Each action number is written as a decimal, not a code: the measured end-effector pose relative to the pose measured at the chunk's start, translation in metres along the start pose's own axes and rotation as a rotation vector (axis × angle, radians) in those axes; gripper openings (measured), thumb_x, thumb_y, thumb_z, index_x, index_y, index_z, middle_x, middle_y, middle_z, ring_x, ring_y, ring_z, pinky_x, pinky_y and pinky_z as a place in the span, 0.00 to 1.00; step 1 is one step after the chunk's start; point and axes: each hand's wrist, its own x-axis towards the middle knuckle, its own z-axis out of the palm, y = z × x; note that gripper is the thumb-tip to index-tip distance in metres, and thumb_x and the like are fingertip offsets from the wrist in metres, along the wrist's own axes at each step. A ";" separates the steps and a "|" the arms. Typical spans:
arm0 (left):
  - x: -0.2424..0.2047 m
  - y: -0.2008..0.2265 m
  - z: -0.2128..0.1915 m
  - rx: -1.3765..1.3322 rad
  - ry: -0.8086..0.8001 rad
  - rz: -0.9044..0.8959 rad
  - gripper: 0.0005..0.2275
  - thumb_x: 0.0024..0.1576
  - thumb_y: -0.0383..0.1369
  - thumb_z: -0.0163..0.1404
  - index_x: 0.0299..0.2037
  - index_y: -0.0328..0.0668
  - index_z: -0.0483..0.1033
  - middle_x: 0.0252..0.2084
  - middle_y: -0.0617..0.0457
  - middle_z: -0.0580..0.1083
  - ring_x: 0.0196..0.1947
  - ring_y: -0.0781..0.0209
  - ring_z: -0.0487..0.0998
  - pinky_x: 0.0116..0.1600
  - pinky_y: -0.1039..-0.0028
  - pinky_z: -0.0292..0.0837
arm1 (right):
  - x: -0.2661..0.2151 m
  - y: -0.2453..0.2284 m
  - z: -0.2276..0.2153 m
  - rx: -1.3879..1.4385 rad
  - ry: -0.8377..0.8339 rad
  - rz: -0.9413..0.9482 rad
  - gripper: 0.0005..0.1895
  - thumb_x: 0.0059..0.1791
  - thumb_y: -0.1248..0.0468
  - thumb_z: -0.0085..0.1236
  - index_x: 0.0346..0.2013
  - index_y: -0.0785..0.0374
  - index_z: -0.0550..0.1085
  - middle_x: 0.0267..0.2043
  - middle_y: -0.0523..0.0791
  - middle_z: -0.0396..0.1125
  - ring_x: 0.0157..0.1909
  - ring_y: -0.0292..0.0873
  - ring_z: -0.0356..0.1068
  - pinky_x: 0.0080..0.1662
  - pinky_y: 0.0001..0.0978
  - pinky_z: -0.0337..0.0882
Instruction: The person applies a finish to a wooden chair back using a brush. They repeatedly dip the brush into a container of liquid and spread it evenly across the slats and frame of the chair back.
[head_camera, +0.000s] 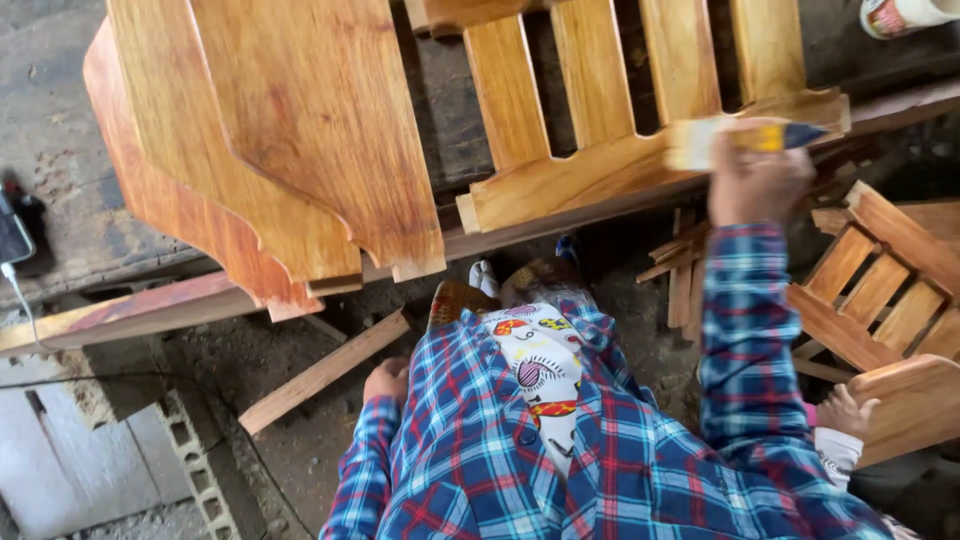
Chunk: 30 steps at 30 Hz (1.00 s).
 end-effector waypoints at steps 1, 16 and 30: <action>-0.010 0.004 -0.004 -0.061 -0.009 -0.013 0.18 0.54 0.45 0.48 0.50 0.50 0.82 0.53 0.52 0.80 0.55 0.53 0.78 0.60 0.67 0.70 | 0.013 0.028 -0.010 0.045 0.074 0.067 0.13 0.51 0.59 0.69 0.30 0.66 0.81 0.30 0.48 0.78 0.32 0.46 0.78 0.39 0.36 0.77; 0.040 0.064 0.027 0.238 0.050 0.212 0.18 0.58 0.49 0.45 0.57 0.64 0.77 0.54 0.50 0.80 0.57 0.45 0.78 0.63 0.55 0.73 | -0.018 -0.184 -0.028 0.804 -0.481 -0.019 0.04 0.46 0.65 0.64 0.33 0.55 0.77 0.35 0.47 0.74 0.42 0.55 0.76 0.46 0.43 0.74; 0.022 0.126 0.108 0.247 -0.007 0.134 0.18 0.54 0.53 0.50 0.53 0.65 0.79 0.51 0.56 0.80 0.55 0.52 0.79 0.61 0.61 0.76 | 0.079 0.164 -0.057 0.071 0.204 0.239 0.16 0.43 0.59 0.84 0.35 0.57 0.79 0.28 0.47 0.73 0.31 0.50 0.77 0.35 0.34 0.77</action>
